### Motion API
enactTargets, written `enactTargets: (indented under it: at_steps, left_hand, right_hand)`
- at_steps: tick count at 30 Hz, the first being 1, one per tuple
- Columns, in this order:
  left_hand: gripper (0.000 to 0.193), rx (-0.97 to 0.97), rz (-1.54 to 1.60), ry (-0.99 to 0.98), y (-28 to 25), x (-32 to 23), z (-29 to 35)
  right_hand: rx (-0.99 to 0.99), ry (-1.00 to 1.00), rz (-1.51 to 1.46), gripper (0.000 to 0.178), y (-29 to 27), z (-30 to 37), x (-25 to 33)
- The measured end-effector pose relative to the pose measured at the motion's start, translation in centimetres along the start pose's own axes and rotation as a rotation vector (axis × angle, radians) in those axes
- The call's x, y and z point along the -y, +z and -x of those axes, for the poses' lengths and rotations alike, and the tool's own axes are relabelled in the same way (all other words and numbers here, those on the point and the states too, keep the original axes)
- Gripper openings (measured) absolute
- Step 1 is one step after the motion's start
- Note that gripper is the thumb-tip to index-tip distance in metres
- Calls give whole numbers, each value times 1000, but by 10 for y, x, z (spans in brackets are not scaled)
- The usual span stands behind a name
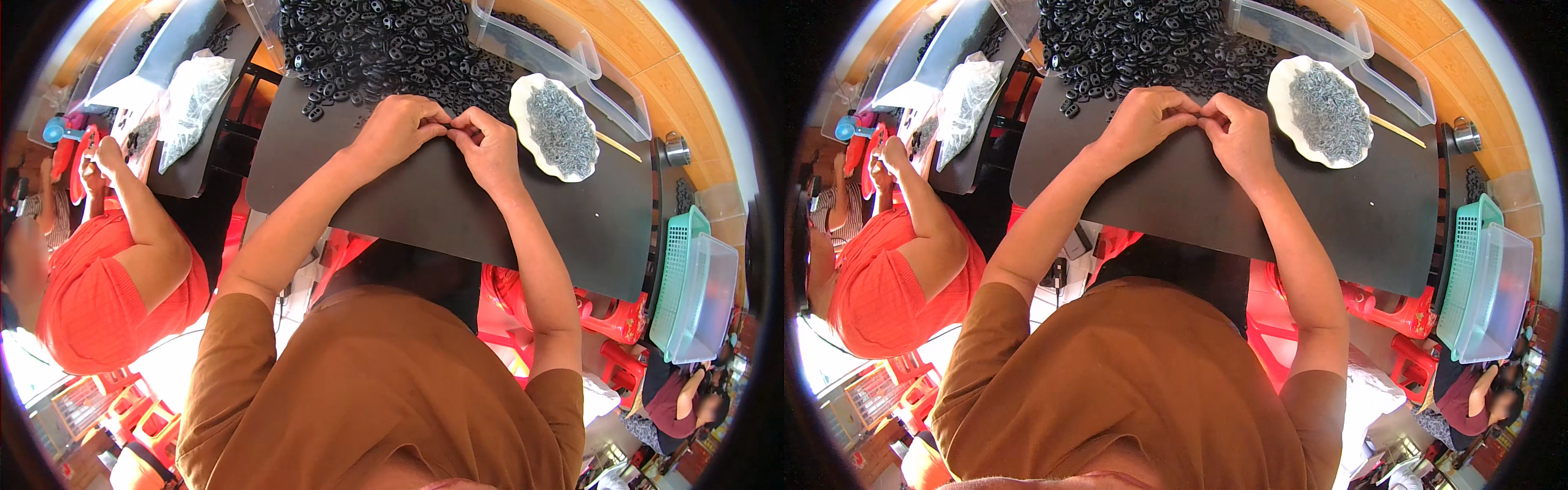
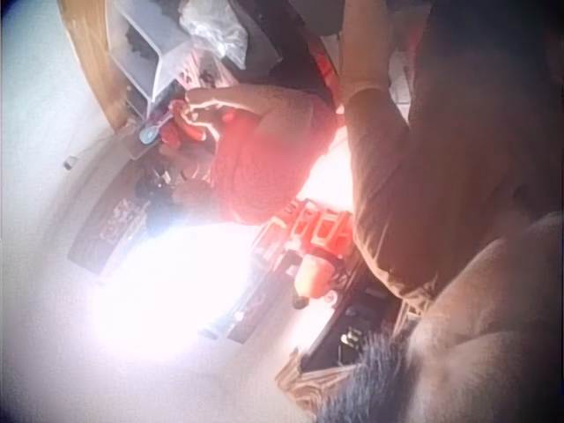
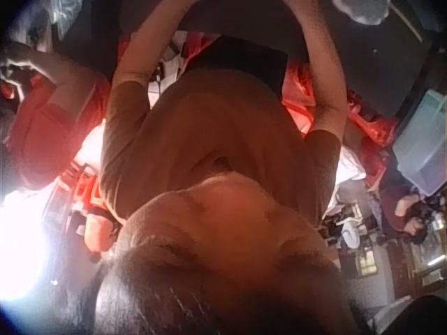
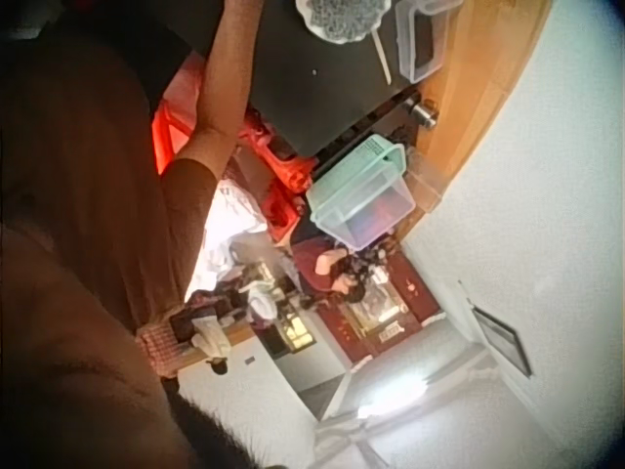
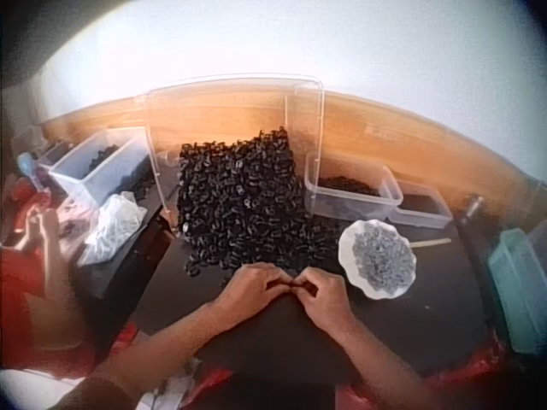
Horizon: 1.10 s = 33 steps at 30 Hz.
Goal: The person sits at a table and repeatedly picks up small black plastic rings and metal pins. They insert the pins into the rings and place the assembled units into a white bowl. Another person works at a nearby table in the background.
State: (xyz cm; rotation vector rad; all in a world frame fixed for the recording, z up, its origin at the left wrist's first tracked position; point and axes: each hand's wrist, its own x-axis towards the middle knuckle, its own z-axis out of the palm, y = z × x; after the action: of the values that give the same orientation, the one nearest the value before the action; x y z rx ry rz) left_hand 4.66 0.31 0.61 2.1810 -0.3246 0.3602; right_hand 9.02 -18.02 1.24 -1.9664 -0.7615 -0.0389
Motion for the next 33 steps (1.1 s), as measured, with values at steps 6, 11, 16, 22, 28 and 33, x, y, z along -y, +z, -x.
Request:
enactTargets:
  at_steps: [6,11,16,22,28,33]
  left_hand:
    - [17,45,56,-76,-7,0,0]
    - [15,57,129,-143,-10,0,2]
    - [17,63,170,-220,-10,-3,7]
    - [19,59,190,-184,-10,-11,15]
    - [20,58,170,-202,-10,-13,15]
    - [21,40,136,-185,-9,-14,17]
  right_hand:
    - [10,-100,54,12,2,0,-5]
    - [9,-104,23,12,5,1,0]
    - [17,-51,-59,11,5,1,3]
    - [101,64,-106,10,1,3,5]
    - [101,70,-89,12,2,4,6]
    - [117,51,-51,13,1,5,7]
